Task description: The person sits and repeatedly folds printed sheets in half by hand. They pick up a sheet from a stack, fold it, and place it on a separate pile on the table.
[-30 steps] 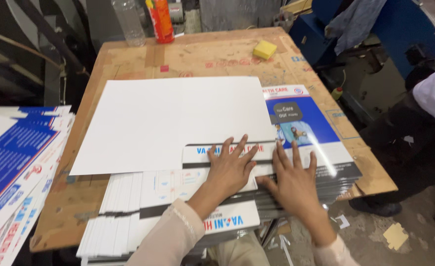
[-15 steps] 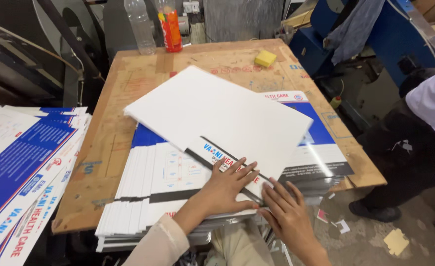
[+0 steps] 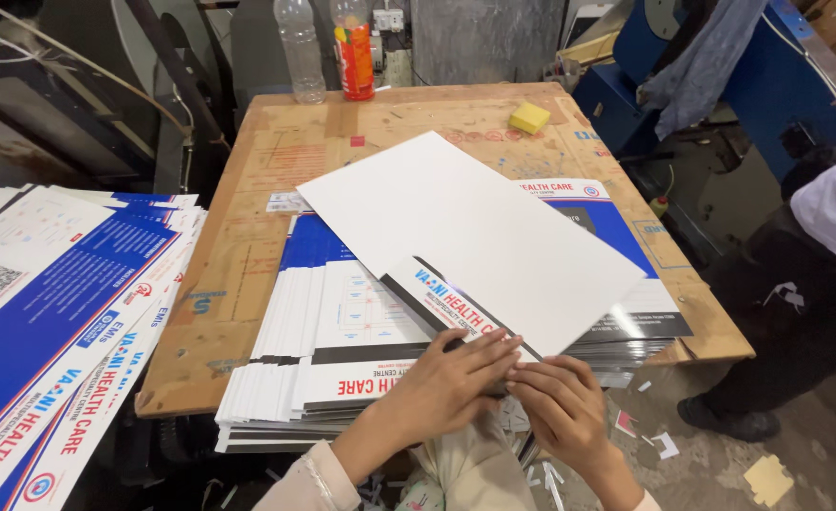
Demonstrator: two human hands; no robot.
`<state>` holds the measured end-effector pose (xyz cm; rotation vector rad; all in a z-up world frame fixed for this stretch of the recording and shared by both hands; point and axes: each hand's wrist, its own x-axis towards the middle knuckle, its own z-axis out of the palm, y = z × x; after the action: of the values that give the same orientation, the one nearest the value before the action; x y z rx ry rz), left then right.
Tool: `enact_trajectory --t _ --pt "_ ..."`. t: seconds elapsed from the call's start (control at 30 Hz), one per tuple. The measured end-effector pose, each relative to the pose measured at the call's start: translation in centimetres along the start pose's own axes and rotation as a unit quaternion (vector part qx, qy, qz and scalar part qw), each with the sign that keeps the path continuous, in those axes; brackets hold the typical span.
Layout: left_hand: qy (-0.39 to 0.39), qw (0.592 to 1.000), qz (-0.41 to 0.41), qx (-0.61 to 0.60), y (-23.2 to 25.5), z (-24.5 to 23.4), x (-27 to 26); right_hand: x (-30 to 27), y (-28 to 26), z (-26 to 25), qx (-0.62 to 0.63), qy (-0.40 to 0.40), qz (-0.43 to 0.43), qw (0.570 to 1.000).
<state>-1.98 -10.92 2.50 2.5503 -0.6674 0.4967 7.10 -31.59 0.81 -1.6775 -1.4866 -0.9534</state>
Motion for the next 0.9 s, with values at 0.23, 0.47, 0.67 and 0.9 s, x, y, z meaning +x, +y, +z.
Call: enact_trajectory --t 0.23,0.47,0.67,0.9 --pt "0.124 0.992 0.024 -0.018 2.3 -1.5 -0.2 2.3 -2.2 -0.9 0.019 0.025 -0.021 0.999" --pt "0.121 0.987 0.026 -0.104 3.7 -3.4 -1.6 4.0 -4.7 -0.3 0.016 0.068 -0.027 0.997" --pt "0.129 0.983 0.028 -0.125 3.8 -4.6 -2.5 5.8 -6.8 0.1 -0.021 0.077 0.005 0.997" --pt "0.171 0.981 0.016 -0.090 1.9 -3.2 -3.6 4.6 -6.4 0.1 -0.049 0.038 0.022 0.998"
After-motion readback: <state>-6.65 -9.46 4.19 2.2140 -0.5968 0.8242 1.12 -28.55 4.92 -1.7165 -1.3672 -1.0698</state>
